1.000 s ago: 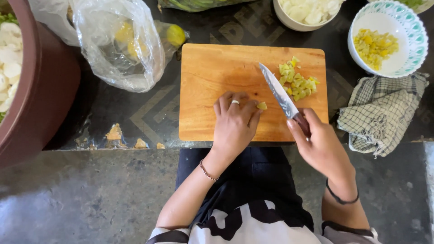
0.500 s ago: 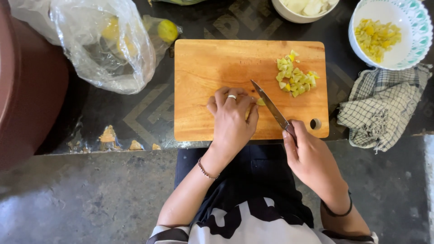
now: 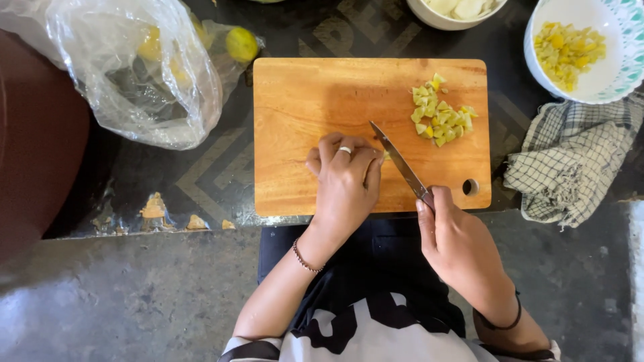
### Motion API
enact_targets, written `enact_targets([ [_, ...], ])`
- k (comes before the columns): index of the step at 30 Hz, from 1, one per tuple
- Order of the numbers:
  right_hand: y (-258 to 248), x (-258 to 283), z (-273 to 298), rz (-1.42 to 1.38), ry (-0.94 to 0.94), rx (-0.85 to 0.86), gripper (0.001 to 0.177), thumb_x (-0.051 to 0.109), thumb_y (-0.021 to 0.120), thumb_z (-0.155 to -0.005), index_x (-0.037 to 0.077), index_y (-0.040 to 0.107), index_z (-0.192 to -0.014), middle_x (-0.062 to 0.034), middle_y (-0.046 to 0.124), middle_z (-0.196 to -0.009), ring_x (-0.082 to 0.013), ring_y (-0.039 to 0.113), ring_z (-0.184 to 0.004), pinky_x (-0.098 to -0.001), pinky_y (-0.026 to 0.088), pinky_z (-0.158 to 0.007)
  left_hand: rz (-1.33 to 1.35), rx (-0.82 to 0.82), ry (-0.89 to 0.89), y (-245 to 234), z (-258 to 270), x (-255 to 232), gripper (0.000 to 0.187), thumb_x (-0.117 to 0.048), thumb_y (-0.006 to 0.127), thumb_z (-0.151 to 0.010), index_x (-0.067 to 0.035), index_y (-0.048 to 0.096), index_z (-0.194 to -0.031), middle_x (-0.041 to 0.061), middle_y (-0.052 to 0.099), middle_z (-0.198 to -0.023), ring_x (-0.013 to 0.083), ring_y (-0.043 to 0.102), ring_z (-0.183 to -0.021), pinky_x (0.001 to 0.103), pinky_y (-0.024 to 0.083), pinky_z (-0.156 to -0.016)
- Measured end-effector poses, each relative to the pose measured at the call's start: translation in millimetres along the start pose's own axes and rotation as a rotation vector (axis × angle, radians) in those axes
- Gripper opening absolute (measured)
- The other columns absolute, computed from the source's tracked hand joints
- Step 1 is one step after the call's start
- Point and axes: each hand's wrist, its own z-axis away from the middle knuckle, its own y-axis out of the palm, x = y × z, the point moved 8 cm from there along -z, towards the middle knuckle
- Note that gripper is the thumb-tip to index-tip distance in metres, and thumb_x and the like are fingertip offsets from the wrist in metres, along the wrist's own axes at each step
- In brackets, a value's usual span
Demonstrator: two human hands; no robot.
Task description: The person cuts a lime into small pieces on a wooden board using a knife, then scrapes the pieces to the side and repeats the process with another lime.
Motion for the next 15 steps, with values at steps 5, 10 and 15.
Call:
enact_targets([
  [5, 16, -5, -3, 0.072, 0.044, 0.062, 0.022, 0.021, 0.051, -0.104, 0.001, 0.045, -0.098, -0.0177, 0.061, -0.053, -0.0363, 0.060, -0.041, -0.0462, 0.046, -0.040, -0.004, 0.023, 0.009, 5, -2, 1, 0.006, -0.009, 0.073, -0.089, -0.008, 0.073, -0.095, 0.007, 0.068, -0.110, 0.0341, 0.052, -0.118, 0.050, 0.033, -0.099],
  [10, 35, -7, -11, 0.104, 0.026, 0.093, 0.026, 0.019, 0.049, -0.105, -0.004, 0.044, -0.095, -0.0195, 0.060, -0.051, -0.0376, 0.063, -0.044, -0.0441, 0.050, -0.040, -0.041, 0.041, 0.051, 14, 3, 3, 0.010, -0.008, 0.069, -0.091, -0.004, 0.071, -0.100, 0.011, 0.066, -0.117, 0.0364, 0.051, -0.120, 0.052, 0.032, -0.102],
  [15, 37, 3, -23, 0.210, -0.070, 0.008, 0.029, 0.017, 0.052, -0.101, -0.011, 0.047, -0.097, -0.0218, 0.061, -0.054, -0.0386, 0.066, -0.047, -0.0425, 0.052, -0.040, -0.113, 0.060, 0.083, 19, 4, -1, 0.015, -0.010, 0.066, -0.094, -0.001, 0.069, -0.105, 0.013, 0.064, -0.121, 0.0367, 0.051, -0.122, 0.052, 0.031, -0.106],
])
